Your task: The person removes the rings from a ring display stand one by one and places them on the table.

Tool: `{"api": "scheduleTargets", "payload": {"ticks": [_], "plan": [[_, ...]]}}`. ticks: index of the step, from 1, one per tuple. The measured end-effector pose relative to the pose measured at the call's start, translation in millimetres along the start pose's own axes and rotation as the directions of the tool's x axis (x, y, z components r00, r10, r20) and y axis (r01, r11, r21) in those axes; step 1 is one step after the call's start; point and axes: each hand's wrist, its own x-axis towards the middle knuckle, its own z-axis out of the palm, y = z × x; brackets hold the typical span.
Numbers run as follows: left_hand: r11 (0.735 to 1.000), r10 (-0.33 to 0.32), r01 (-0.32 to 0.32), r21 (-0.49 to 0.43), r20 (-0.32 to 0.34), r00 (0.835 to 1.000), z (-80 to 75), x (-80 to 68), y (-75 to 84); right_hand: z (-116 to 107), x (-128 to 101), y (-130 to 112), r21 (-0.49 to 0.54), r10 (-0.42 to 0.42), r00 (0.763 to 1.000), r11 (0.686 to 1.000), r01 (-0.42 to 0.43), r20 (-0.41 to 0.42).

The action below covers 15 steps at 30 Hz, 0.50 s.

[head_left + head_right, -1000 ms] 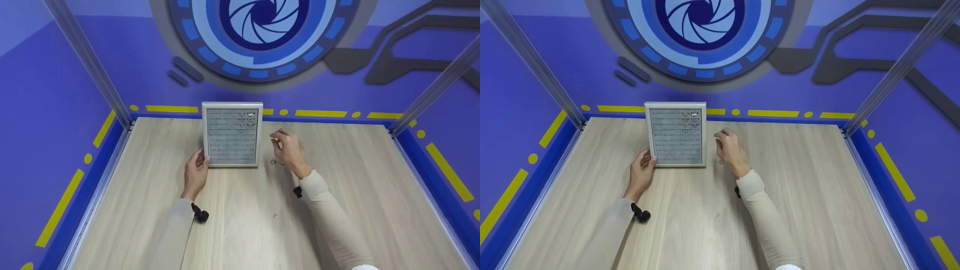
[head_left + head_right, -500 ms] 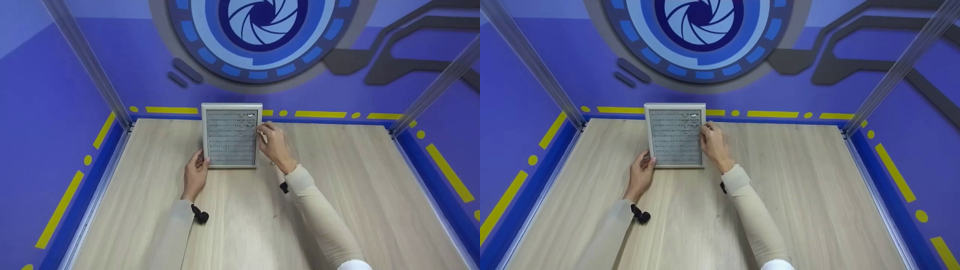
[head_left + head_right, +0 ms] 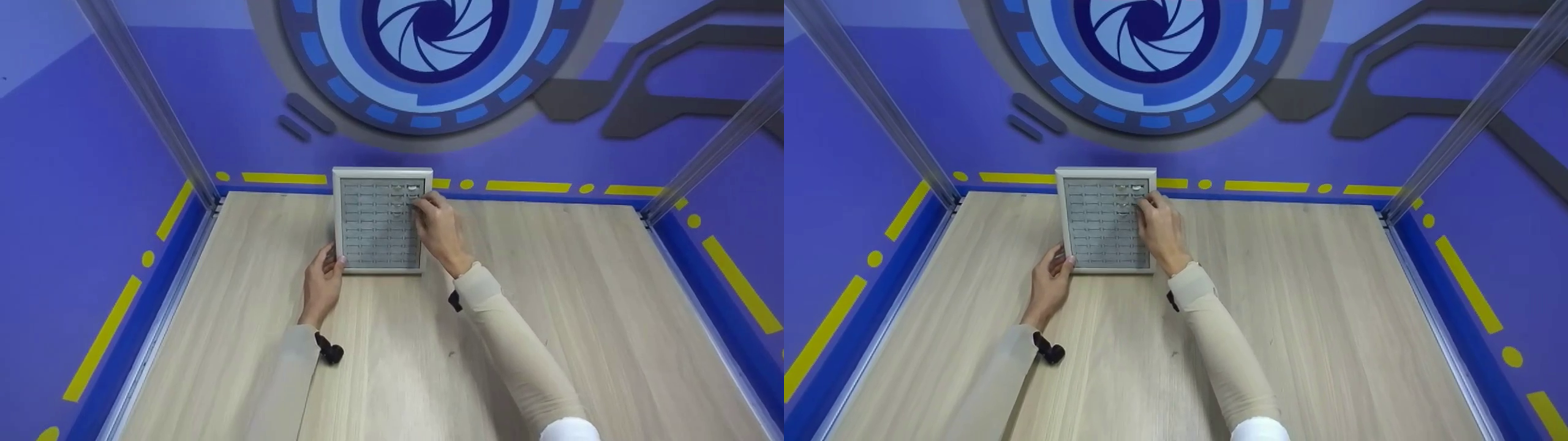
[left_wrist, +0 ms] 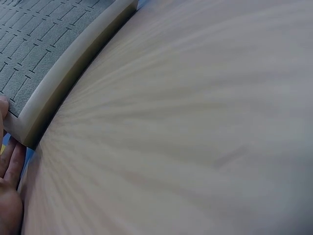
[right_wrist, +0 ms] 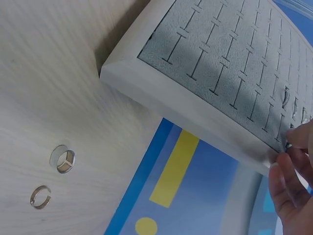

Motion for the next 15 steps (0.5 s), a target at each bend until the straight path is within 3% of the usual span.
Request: {"api": "scheduleTargets", "payload": {"ticks": [9, 15], "plan": [[1.000, 0.011, -0.011, 0.007, -0.009, 1.000, 0.7, 1.4, -0.1, 3.8, 3.7, 0.7, -0.038, -0.019, 0.999, 0.999, 0.018, -0.025], [1.000, -0.008, 0.008, 0.009, -0.014, 1.000, 1.7, 2.4, 0.5, 3.9, 3.6, 1.5, -0.008, -0.014, 1.000, 1.000, 0.014, -0.020]]}}
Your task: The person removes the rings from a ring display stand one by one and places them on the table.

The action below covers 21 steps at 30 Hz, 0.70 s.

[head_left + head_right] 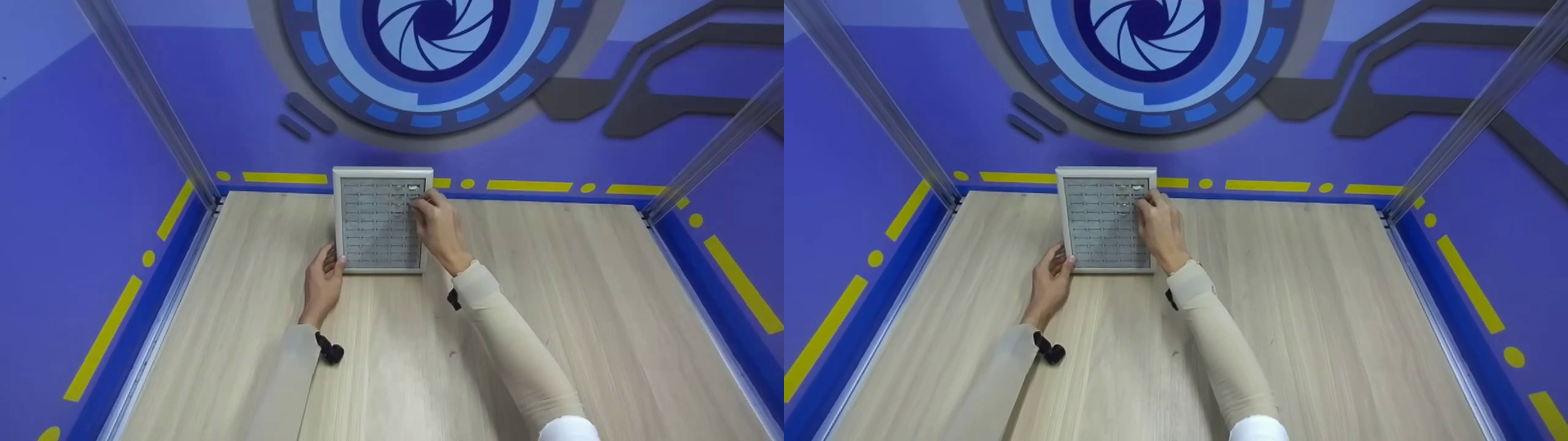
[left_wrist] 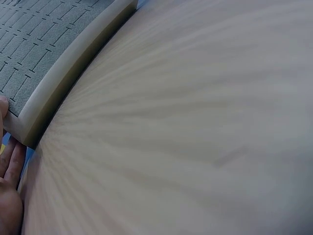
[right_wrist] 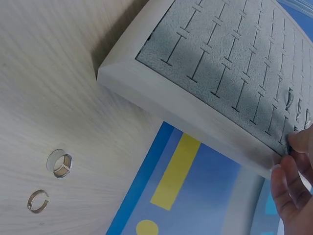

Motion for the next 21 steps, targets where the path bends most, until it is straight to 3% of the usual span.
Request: {"api": "scheduleTargets", "payload": {"ticks": [21], "plan": [[1.000, -0.012, 0.012, -0.007, 0.009, 1.000, -0.6, -1.1, 0.7, -10, -1, -5, 0.005, 0.008, 0.999, 1.000, -0.008, 0.050]]}}
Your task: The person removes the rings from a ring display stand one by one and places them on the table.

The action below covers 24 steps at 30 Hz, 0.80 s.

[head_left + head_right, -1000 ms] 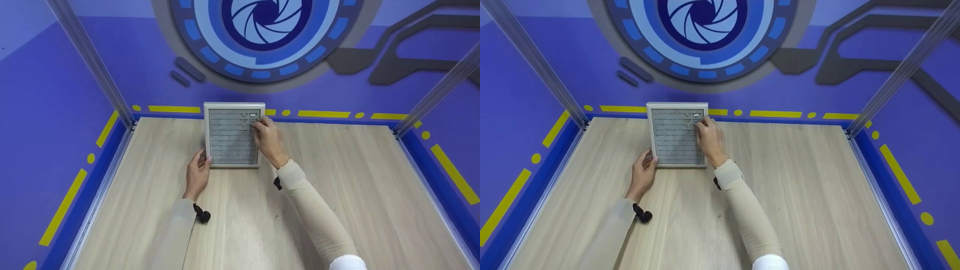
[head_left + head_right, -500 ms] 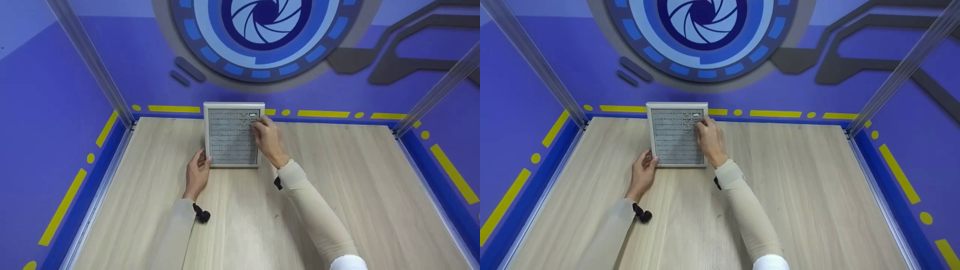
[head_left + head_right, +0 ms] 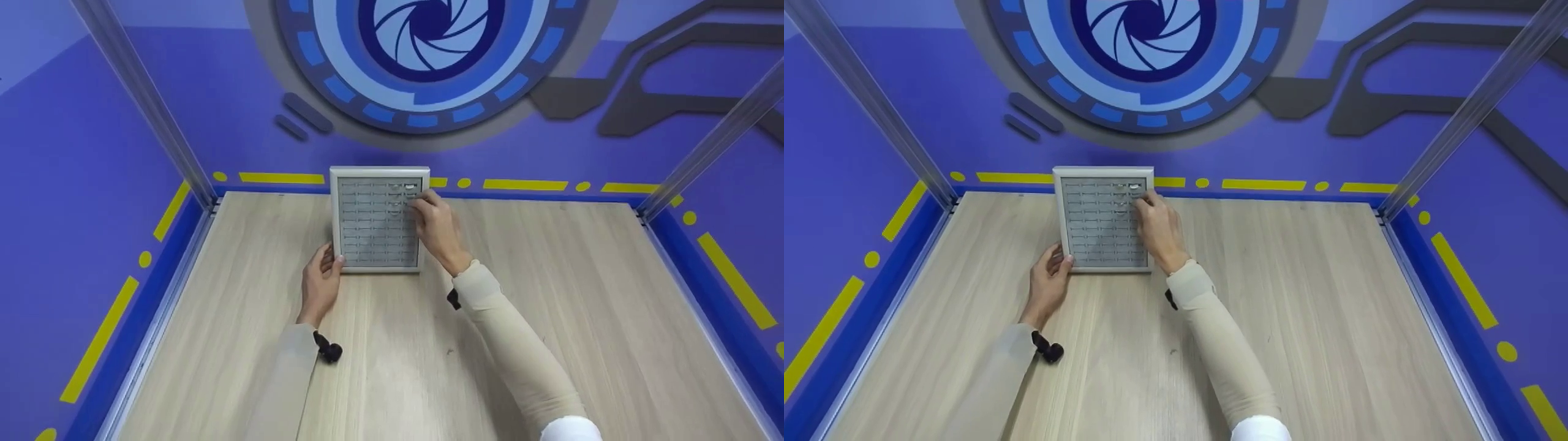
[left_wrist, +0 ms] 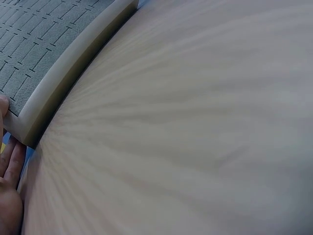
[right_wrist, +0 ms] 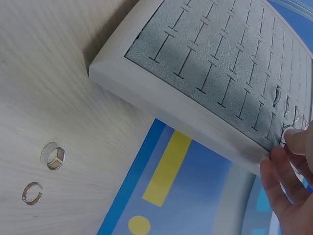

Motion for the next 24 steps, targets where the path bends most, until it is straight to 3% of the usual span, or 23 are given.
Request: {"api": "scheduleTargets", "payload": {"ticks": [17, 24], "plan": [[1.000, -0.010, 0.010, 0.010, 0.001, 1.000, 0.0, 1.5, 0.1, -16, -1, -5, 0.059, -0.066, 0.996, 0.996, 0.069, -0.060], [1.000, -0.005, 0.005, 0.008, 0.003, 1.000, -0.6, 0.7, -2.3, -26, -7, -3, 0.034, -0.059, 0.998, 0.998, 0.061, -0.034]]}}
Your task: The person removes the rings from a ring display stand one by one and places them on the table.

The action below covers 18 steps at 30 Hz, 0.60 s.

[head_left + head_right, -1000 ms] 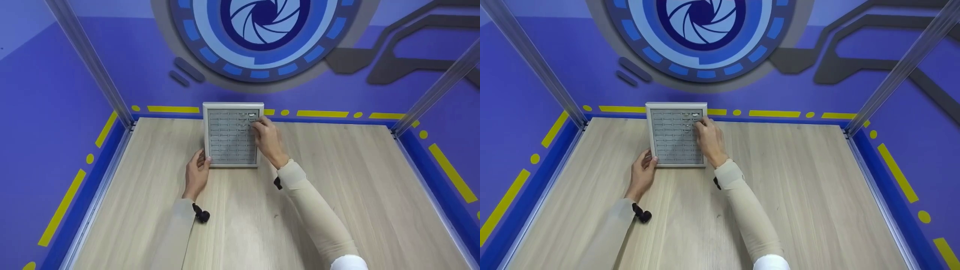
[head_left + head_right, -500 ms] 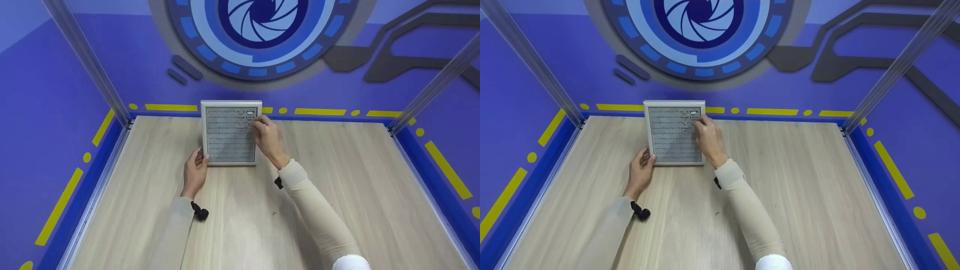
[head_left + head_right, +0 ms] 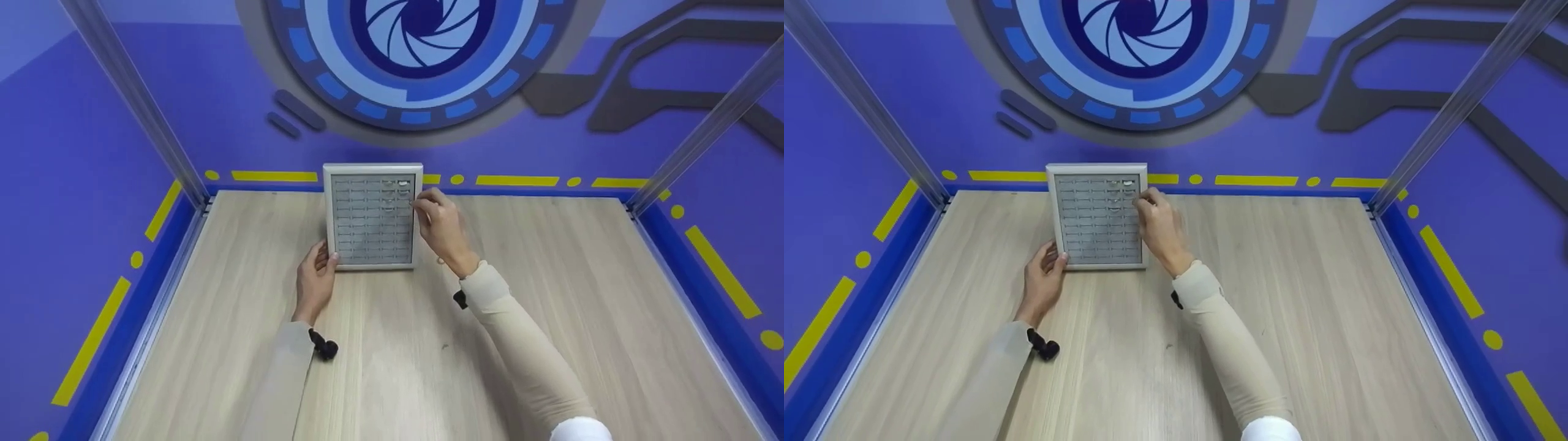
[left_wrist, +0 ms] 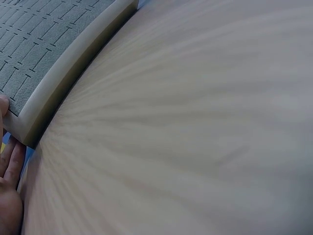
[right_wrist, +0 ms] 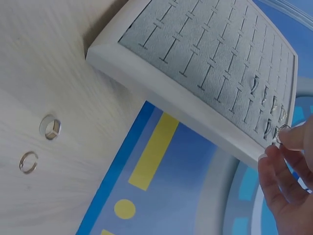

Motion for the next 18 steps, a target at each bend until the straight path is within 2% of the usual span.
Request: {"api": "scheduleTargets", "payload": {"ticks": [11, 18], "plan": [[1.000, -0.004, 0.004, -0.012, -0.002, 1.000, 1.5, 0.8, 3.2, -18, -16, 18, -0.019, 0.040, 0.999, 0.999, -0.040, 0.013], [1.000, 0.012, -0.012, -0.009, -0.008, 1.000, 1.2, 0.8, 2.8, -27, -32, 30, -0.058, 0.039, 0.998, 0.998, -0.036, 0.054]]}}
